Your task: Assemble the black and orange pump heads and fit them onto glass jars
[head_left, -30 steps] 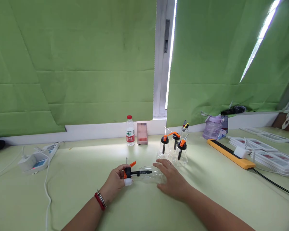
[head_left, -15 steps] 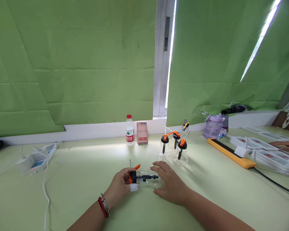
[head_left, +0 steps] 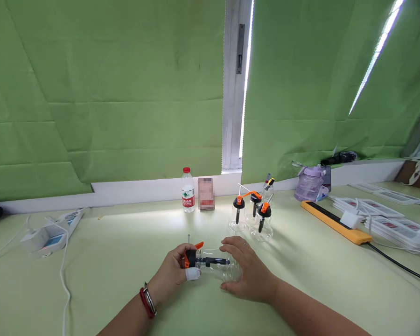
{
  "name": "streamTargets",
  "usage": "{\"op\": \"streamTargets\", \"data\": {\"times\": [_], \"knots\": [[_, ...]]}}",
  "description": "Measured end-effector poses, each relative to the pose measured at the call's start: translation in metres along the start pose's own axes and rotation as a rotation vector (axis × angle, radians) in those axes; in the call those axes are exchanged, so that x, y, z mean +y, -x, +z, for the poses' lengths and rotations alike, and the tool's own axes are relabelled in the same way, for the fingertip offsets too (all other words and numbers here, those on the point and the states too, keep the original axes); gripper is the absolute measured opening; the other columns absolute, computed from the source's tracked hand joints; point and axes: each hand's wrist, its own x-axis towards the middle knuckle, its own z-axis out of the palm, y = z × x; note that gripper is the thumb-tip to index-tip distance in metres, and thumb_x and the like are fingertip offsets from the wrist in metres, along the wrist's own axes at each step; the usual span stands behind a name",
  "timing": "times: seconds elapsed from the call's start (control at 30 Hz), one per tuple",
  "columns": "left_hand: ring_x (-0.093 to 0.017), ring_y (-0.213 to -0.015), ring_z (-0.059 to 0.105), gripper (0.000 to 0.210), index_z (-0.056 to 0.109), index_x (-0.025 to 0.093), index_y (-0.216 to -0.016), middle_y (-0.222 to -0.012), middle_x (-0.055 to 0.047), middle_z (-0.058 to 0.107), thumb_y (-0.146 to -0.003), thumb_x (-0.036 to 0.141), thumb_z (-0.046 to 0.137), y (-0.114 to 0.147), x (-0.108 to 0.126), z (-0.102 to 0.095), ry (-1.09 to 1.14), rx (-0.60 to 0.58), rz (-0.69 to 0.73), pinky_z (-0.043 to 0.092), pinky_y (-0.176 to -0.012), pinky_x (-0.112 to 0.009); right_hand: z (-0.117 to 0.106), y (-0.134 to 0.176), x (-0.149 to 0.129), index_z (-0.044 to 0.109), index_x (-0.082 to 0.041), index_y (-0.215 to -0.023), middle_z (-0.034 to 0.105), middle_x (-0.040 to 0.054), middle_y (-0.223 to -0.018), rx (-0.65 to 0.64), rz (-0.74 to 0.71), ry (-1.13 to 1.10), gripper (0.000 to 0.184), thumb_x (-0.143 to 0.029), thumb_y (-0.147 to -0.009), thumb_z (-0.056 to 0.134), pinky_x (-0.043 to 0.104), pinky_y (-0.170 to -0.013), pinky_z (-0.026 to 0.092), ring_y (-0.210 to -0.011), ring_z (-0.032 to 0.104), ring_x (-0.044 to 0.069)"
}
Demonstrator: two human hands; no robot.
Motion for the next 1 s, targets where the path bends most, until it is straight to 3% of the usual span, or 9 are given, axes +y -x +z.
{"op": "streamTargets", "data": {"times": [0.2, 0.3, 0.43, 0.57, 0.8, 1.0], "knots": [[-0.014, -0.063, 0.059, 0.031, 0.047, 0.021, -0.097, -0.077, 0.001, 0.055, -0.082, 0.046, 0.055, 0.011, 0.009, 0.014, 0.067, -0.07, -0.017, 0.048, -0.057, -0.027, -0.006, -0.003, -0.007, 0.043, -0.018, -0.116, 0.048, 0.0143, -0.114, 0.047, -0.137, 0.095, 0.067, -0.041, -0.06, 0.07, 0.046, -0.088, 0.039, -0.104, 0.046, 0.03], [-0.014, -0.058, 0.059, 0.038, 0.049, 0.019, -0.099, -0.076, -0.001, 0.056, -0.084, 0.055, 0.044, 0.012, 0.007, 0.019, 0.139, -0.018, -0.061, 0.047, -0.05, -0.026, -0.007, -0.003, -0.009, 0.042, -0.017, -0.115, 0.049, 0.015, -0.113, 0.079, -0.219, 0.168, 0.063, -0.041, -0.062, 0.067, 0.047, -0.087, 0.039, -0.103, 0.046, 0.03], [-0.013, -0.045, 0.056, 0.04, 0.053, 0.017, -0.087, -0.063, 0.001, 0.055, -0.084, 0.055, 0.043, 0.012, 0.003, 0.024, 0.128, 0.112, -0.117, 0.042, -0.039, -0.023, -0.006, -0.003, -0.012, 0.041, -0.017, -0.114, 0.049, 0.0152, -0.113, 0.131, -0.311, 0.228, 0.06, -0.043, -0.065, 0.065, 0.047, -0.087, 0.04, -0.103, 0.046, 0.03], [-0.012, -0.036, 0.049, 0.04, 0.053, 0.016, -0.081, -0.046, 0.003, 0.05, -0.085, 0.054, 0.04, 0.015, 0.002, 0.029, 0.06, 0.167, -0.06, 0.034, -0.031, -0.019, -0.007, -0.004, -0.018, 0.039, -0.018, -0.114, 0.049, 0.015, -0.111, 0.179, -0.338, 0.206, 0.061, -0.044, -0.066, 0.065, 0.048, -0.085, 0.041, -0.1, 0.047, 0.029], [-0.011, -0.035, 0.045, 0.04, 0.054, 0.018, -0.079, -0.04, 0.004, 0.051, -0.085, 0.054, 0.037, 0.019, 0.003, 0.032, -0.045, 0.171, -0.016, 0.033, -0.032, -0.018, -0.01, -0.005, -0.023, 0.04, -0.019, -0.115, 0.051, 0.0112, -0.103, 0.11, -0.172, -0.076, 0.063, -0.04, -0.062, 0.067, 0.042, -0.08, 0.043, -0.094, 0.049, 0.026], [-0.012, -0.035, 0.045, 0.04, 0.053, 0.018, -0.075, -0.039, 0.005, 0.047, -0.085, 0.054, 0.038, 0.019, 0.003, 0.034, -0.11, 0.188, -0.007, 0.032, -0.032, -0.018, -0.011, -0.005, -0.022, 0.048, -0.02, -0.106, 0.053, 0.0054, -0.091, -0.05, 0.241, -0.501, 0.047, -0.042, -0.068, 0.063, 0.032, -0.069, 0.043, -0.078, 0.049, 0.019]]}}
